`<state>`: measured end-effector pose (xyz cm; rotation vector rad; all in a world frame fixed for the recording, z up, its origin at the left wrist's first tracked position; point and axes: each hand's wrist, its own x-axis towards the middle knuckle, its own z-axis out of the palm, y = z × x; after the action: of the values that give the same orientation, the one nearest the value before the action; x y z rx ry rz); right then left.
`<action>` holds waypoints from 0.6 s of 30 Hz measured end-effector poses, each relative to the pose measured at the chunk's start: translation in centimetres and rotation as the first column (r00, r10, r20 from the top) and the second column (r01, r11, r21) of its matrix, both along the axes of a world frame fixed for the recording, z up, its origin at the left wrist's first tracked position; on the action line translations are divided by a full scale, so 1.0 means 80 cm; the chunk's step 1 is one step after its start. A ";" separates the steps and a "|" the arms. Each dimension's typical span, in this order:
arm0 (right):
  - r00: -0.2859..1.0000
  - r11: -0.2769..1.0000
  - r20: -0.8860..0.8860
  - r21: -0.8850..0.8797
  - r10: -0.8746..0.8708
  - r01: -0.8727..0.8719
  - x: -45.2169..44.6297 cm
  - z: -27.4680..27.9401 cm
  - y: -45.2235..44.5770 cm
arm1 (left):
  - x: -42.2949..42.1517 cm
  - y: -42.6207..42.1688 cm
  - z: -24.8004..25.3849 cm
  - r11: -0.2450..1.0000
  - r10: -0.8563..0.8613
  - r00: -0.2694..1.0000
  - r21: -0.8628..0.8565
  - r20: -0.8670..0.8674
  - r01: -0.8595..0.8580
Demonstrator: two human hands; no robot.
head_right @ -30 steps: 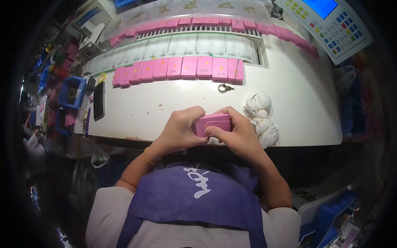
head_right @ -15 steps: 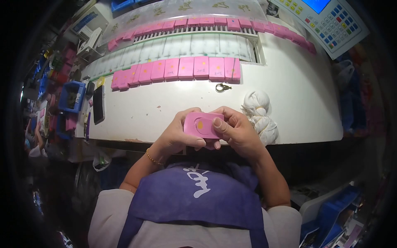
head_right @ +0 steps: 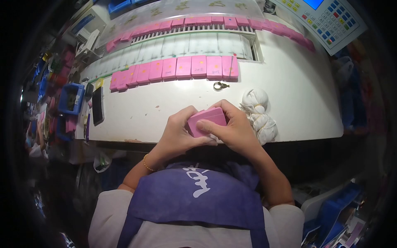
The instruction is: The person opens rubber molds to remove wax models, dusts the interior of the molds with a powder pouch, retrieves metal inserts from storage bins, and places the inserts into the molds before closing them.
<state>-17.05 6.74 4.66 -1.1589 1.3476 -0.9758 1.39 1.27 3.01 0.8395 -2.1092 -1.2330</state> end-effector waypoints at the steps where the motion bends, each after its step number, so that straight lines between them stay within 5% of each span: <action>1: 0.997 1.000 0.081 0.023 -0.011 0.009 -0.002 -0.002 0.000 | 0.000 0.001 -0.004 0.989 -0.002 0.999 0.145 -0.054 0.010; 3: 0.971 0.998 0.237 0.054 -0.028 0.016 -0.011 -0.005 -0.006 | -0.001 -0.003 -0.015 0.912 0.021 0.987 0.407 -0.162 0.048; 6: 0.890 0.995 0.447 0.077 -0.088 0.060 -0.012 -0.007 -0.002 | -0.007 -0.003 -0.017 0.818 0.187 0.936 0.575 -0.297 0.019; 9: 0.855 0.994 0.511 0.097 -0.089 0.046 -0.009 -0.017 -0.001 | -0.009 0.002 -0.022 0.859 0.152 0.922 0.509 -0.357 0.056; 15: 0.745 0.998 0.665 0.056 -0.041 0.005 -0.011 -0.031 -0.002 | -0.020 0.008 -0.014 0.646 0.357 0.796 0.745 -0.488 0.167; 18: 0.809 0.996 0.583 0.066 -0.081 0.051 -0.007 -0.024 -0.001 | -0.017 0.008 -0.022 0.683 0.312 0.821 0.714 -0.477 0.155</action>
<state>-17.63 6.70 2.76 -0.6833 0.9012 -1.2210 0.06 1.89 1.23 0.7194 -1.0387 -2.0256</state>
